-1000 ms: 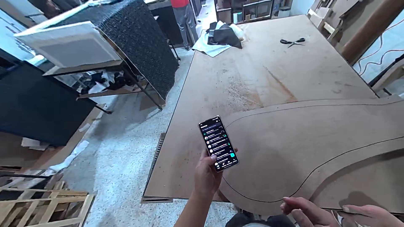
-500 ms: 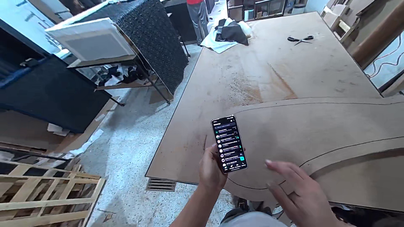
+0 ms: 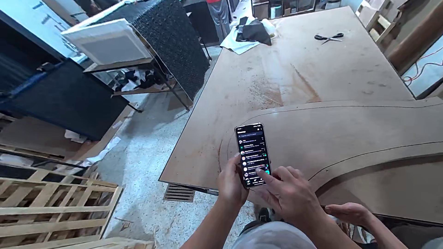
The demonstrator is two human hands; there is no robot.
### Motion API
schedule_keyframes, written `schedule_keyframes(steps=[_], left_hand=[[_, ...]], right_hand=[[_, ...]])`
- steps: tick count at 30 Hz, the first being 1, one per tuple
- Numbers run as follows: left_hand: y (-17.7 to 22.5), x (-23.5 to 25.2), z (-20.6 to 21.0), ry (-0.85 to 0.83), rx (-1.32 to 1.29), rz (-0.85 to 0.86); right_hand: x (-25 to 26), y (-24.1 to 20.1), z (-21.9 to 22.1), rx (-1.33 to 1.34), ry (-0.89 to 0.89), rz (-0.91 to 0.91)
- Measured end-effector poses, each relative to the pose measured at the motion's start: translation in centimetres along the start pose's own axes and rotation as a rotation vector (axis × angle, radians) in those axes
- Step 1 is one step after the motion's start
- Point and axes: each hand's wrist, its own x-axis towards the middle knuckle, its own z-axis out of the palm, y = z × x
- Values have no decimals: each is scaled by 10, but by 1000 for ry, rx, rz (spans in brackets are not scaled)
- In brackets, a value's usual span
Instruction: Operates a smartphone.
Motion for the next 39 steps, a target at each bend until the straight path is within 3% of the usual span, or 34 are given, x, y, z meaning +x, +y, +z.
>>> schedule_keyframes(steps=[11,20,25,30,39], left_hand=[[1,-4,8,-21,7,46],[0,-3,8,-40,32,65],[0,-2,9,-30,33,50],[-1,-1,10,-27,26,62],[-3,-5,11,-57,42,55]], right_hand=[[29,11,-29,36,81,34],[46,10,-17,-41,37,19],[31,3,-31,15,86,-8],[3,-4,-9,77,130,40],[0,-2,-11,36,146,103]])
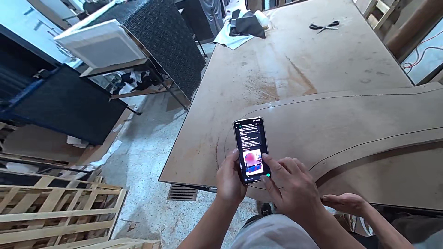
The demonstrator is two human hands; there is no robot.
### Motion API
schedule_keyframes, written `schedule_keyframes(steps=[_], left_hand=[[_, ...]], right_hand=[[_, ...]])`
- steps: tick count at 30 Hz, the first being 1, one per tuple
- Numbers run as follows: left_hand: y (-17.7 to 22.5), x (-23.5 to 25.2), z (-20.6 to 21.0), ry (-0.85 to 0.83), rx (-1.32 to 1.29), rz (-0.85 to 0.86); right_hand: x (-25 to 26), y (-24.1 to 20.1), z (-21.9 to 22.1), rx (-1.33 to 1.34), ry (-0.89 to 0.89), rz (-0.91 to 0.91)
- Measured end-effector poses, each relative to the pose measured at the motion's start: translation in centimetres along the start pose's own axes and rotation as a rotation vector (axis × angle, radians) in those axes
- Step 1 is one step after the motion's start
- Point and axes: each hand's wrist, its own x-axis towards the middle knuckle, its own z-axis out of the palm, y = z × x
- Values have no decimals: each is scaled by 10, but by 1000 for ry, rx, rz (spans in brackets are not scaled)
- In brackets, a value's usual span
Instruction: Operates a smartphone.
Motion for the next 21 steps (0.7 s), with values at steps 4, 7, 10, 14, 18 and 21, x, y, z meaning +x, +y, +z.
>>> schedule_keyframes(steps=[4,7,10,14,18,21], left_hand=[[-2,-2,0,1,16,9],[-1,-4,0,-7,25,10],[1,-4,0,-7,19,25],[-1,-6,-1,36,31,12],[-1,-7,-4,54,41,-10],[-1,-8,-4,56,42,-14]], right_hand=[[4,-2,1,-57,-44,-36],[3,-3,-3,-10,-27,-103],[-2,-3,-2,-8,14,-105],[-6,3,5,-99,-49,-66],[-9,2,6,-91,-85,-51],[-4,2,5,-101,-91,-48]])
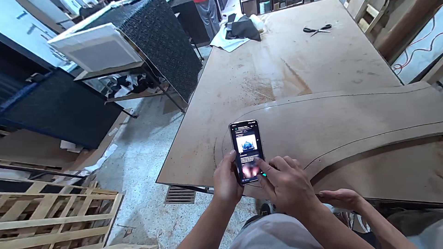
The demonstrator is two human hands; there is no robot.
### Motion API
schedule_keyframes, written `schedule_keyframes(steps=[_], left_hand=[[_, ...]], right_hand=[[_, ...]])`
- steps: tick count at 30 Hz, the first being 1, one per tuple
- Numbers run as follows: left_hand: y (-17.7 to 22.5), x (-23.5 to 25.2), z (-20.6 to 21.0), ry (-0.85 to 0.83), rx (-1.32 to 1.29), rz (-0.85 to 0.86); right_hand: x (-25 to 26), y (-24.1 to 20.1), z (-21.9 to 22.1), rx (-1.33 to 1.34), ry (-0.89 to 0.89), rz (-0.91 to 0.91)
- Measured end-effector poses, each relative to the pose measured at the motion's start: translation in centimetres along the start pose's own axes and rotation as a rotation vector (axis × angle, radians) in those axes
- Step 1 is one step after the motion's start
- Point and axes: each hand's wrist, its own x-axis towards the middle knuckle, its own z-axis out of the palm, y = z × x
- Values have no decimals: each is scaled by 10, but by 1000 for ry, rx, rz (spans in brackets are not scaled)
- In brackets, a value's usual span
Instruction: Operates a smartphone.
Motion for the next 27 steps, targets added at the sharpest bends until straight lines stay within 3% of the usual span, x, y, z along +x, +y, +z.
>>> schedule_keyframes(steps=[10,14,21,27], left_hand=[[1,1,3,-22,11,15],[1,0,4,-34,4,42],[1,-2,11,44,16,89],[1,-3,15,80,46,142]], right_hand=[[22,-4,-9,-8,-15,14],[14,-11,-12,20,73,-15],[-1,-29,-7,41,158,-105],[0,-31,-2,-3,134,-78]])
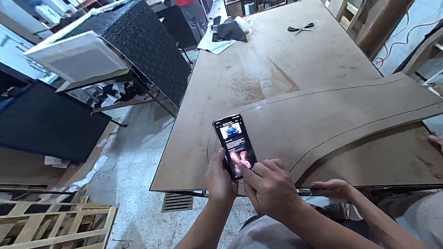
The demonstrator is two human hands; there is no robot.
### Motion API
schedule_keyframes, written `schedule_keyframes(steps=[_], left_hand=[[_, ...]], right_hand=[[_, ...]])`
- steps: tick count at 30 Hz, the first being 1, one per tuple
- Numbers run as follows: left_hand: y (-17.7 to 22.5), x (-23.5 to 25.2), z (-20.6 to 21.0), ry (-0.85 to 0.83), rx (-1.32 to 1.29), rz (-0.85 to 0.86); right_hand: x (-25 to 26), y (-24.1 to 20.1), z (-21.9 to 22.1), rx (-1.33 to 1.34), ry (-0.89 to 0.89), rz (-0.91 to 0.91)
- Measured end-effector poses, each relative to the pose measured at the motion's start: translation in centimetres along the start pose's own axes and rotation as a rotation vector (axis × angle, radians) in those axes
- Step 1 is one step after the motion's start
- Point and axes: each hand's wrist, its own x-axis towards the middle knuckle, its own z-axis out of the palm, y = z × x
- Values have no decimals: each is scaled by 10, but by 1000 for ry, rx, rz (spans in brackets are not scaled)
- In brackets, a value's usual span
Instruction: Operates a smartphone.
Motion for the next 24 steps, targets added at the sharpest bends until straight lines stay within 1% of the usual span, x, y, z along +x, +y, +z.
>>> schedule_keyframes(steps=[7,16,24], left_hand=[[-1,3,4,20,-13,-15],[-4,9,6,-26,-20,-21],[-5,12,10,-36,-26,-39]], right_hand=[[3,5,6,6,-8,18],[4,12,9,14,-25,36],[6,17,6,32,-11,65]])
